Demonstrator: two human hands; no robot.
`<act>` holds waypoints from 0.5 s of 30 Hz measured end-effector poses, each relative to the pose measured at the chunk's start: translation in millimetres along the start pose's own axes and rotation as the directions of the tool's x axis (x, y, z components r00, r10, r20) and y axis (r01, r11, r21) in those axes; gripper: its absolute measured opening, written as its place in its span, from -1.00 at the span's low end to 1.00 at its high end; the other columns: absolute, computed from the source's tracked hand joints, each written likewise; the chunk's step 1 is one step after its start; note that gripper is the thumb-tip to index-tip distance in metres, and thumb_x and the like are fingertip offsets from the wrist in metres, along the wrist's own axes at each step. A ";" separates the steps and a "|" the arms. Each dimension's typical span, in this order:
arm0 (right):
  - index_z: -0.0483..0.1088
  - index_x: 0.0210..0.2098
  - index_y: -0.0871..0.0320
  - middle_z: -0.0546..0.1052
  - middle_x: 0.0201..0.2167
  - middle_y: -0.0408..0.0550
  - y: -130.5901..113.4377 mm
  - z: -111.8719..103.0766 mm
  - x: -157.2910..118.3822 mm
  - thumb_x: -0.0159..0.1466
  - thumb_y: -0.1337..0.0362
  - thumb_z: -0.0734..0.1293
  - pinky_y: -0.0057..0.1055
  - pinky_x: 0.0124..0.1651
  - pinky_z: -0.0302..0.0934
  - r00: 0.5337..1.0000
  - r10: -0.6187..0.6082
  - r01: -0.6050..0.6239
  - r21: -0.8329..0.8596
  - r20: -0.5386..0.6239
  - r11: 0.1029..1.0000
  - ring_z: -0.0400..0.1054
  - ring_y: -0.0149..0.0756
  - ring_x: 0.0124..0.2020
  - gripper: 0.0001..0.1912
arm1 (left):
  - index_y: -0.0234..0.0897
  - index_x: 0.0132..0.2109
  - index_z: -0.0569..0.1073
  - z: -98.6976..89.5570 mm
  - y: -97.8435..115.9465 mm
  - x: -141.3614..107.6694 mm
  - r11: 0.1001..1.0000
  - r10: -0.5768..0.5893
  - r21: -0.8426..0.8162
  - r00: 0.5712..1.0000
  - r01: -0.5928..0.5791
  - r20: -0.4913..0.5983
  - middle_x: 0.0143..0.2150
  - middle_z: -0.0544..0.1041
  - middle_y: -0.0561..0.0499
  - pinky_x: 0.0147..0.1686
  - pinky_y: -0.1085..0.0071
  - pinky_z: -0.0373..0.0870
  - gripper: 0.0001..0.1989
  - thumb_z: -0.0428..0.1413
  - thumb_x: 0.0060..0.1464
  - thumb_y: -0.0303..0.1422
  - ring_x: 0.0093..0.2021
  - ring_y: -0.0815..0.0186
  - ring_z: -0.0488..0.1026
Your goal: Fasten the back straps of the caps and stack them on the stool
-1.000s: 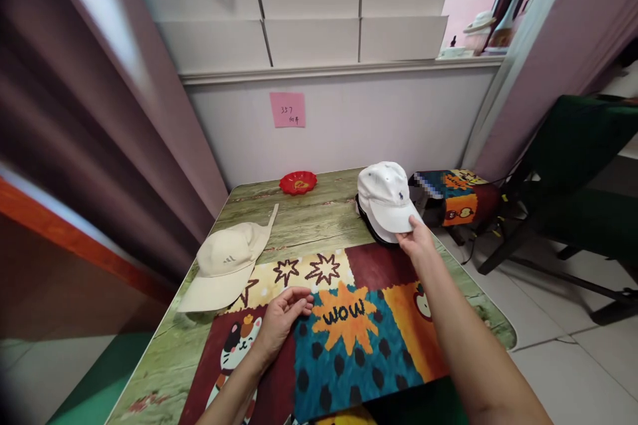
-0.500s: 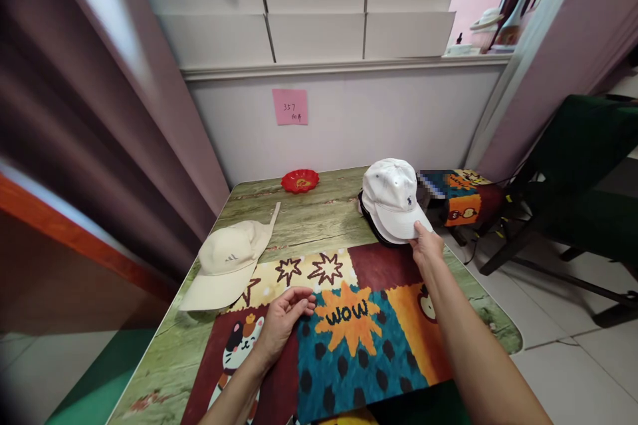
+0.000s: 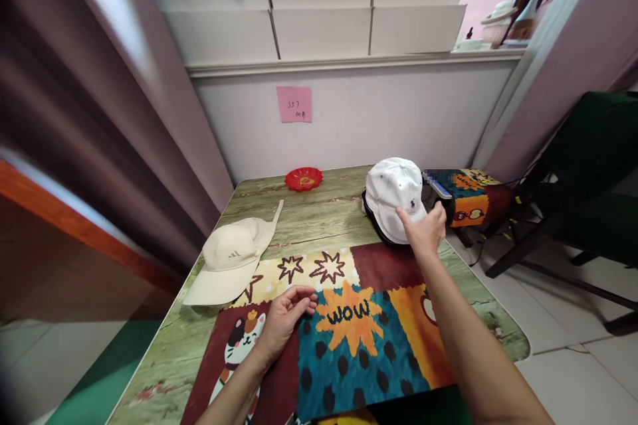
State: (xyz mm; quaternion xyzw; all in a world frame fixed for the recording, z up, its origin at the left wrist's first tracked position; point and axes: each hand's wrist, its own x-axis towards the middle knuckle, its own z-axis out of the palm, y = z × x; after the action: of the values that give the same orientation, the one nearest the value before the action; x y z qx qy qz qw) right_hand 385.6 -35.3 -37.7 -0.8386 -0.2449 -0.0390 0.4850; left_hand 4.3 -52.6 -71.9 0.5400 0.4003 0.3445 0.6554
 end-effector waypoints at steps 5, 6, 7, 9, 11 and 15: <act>-0.24 0.46 0.33 0.18 0.34 0.55 -20.6 17.7 18.1 -0.04 -0.27 0.47 0.26 0.31 -0.09 0.996 -0.037 0.051 -0.182 0.076 0.982 0.07 0.36 0.36 0.38 | -0.32 -0.14 0.57 0.3 -2.2 -0.6 1.000 -0.002 0.001 1.000 0.002 -0.006 -0.22 0.64 -0.12 -0.17 0.33 0.49 -0.67 0.29 0.04 -0.16 -0.31 0.29 0.55; -0.29 0.46 0.31 0.20 0.33 0.54 -19.9 21.1 18.5 -0.05 -0.28 0.48 0.25 0.29 -0.07 0.994 -0.036 0.057 -0.214 0.103 0.975 0.09 0.35 0.34 0.42 | -0.32 -0.13 0.57 0.0 -3.2 -0.5 1.000 -0.002 0.005 1.000 0.002 -0.005 -0.22 0.64 -0.12 -0.17 0.33 0.49 -0.66 0.29 0.04 -0.16 -0.31 0.29 0.55; -0.33 0.47 0.29 0.21 0.32 0.53 -18.1 24.2 17.7 -0.08 -0.28 0.49 0.24 0.28 -0.03 0.991 -0.032 0.062 -0.240 0.128 0.969 0.12 0.35 0.33 0.45 | -0.33 -0.12 0.57 -0.3 -4.1 -0.4 1.000 0.000 0.011 1.000 0.000 -0.004 -0.21 0.64 -0.12 -0.17 0.34 0.49 -0.65 0.28 0.05 -0.16 -0.31 0.30 0.55; -0.36 0.47 0.28 0.23 0.31 0.53 -13.1 29.6 13.5 -0.11 -0.28 0.50 0.22 0.25 0.02 0.987 -0.028 0.071 -0.275 0.156 0.959 0.16 0.34 0.30 0.49 | -0.33 -0.11 0.56 -0.6 -5.5 -0.1 1.000 0.006 0.020 1.000 -0.006 -0.001 -0.21 0.63 -0.12 -0.18 0.34 0.49 -0.67 0.27 0.07 -0.17 -0.32 0.31 0.55; -0.37 0.47 0.29 0.24 0.30 0.54 -8.3 33.8 8.1 -0.12 -0.27 0.51 0.21 0.23 0.06 0.987 -0.038 0.083 -0.294 0.154 0.952 0.17 0.35 0.29 0.51 | -0.32 -0.12 0.56 0.1 -6.2 0.1 1.000 0.009 0.026 1.000 -0.009 -0.002 -0.22 0.63 -0.11 -0.20 0.36 0.49 -0.69 0.26 0.08 -0.18 -0.33 0.32 0.54; -0.37 0.47 0.34 0.21 0.31 0.60 -0.9 38.0 1.4 -0.11 -0.25 0.52 0.26 0.24 0.02 0.989 -0.096 0.126 -0.298 0.115 0.946 0.14 0.40 0.31 0.52 | -0.31 -0.16 0.57 5.5 -7.5 -0.6 1.000 0.000 0.008 1.000 0.000 -0.002 -0.25 0.62 -0.09 -0.25 0.38 0.48 -0.70 0.27 0.06 -0.18 -0.35 0.32 0.56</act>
State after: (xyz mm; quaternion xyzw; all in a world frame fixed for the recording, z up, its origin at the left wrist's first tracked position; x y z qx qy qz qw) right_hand 379.9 -2.8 -56.6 -0.8891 -0.3067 -0.0619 0.3342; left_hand 9.1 -56.8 -78.6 0.5422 0.4024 0.3436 0.6527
